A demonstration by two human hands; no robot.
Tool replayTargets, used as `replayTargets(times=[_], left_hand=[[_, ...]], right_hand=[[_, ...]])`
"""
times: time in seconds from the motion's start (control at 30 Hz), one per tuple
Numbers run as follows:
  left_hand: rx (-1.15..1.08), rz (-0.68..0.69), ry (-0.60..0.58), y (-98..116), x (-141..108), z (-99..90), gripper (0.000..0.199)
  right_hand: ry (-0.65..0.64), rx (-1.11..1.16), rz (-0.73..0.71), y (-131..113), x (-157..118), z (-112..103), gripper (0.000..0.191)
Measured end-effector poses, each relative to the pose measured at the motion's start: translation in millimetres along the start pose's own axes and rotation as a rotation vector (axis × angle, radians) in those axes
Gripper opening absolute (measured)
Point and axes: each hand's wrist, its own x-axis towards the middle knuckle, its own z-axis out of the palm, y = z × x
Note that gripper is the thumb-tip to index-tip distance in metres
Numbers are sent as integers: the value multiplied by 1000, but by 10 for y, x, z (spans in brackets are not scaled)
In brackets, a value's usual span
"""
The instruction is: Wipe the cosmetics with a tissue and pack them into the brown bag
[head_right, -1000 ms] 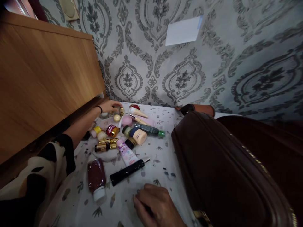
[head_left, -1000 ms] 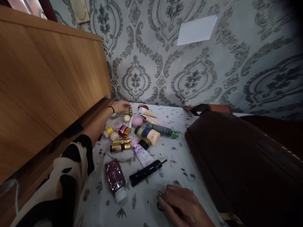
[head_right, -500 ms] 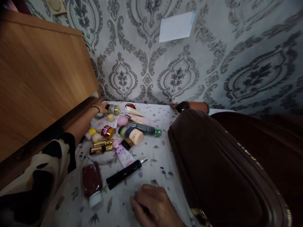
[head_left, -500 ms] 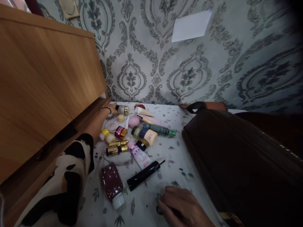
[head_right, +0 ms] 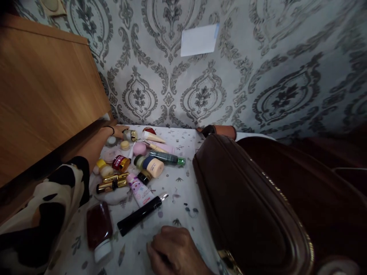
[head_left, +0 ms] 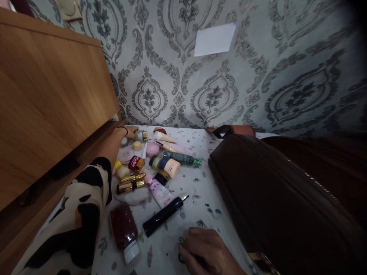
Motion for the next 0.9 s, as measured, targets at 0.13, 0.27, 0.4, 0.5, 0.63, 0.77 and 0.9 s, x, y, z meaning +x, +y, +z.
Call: replayTargets(times=[0.13, 0.27, 0.4, 0.5, 0.63, 0.77, 0.9], left_hand=[[49, -89, -71, 65, -62, -45, 67], [82, -170, 35, 160, -318, -105, 66], [76, -243, 238, 302, -672, -241, 78], [51, -285, 377, 436, -934, -385, 76], [-134, -119, 667, 745, -1332, -520, 67], [-380, 218, 699, 1366, -1951, -492, 60], [-394, 448, 533, 2118, -2628, -306, 60]], right_hand=[[-18, 10, 10, -7, 0, -20, 40], [-6, 18, 13, -21, 19, -27, 37], [-38, 30, -22, -28, 78, -28, 39], [-62, 57, -48, -27, 120, -34, 40], [-30, 155, -2, -34, 117, -60, 43], [-5, 413, 207, -36, 105, -89, 43], [135, 985, 486, -87, 176, -69, 44]])
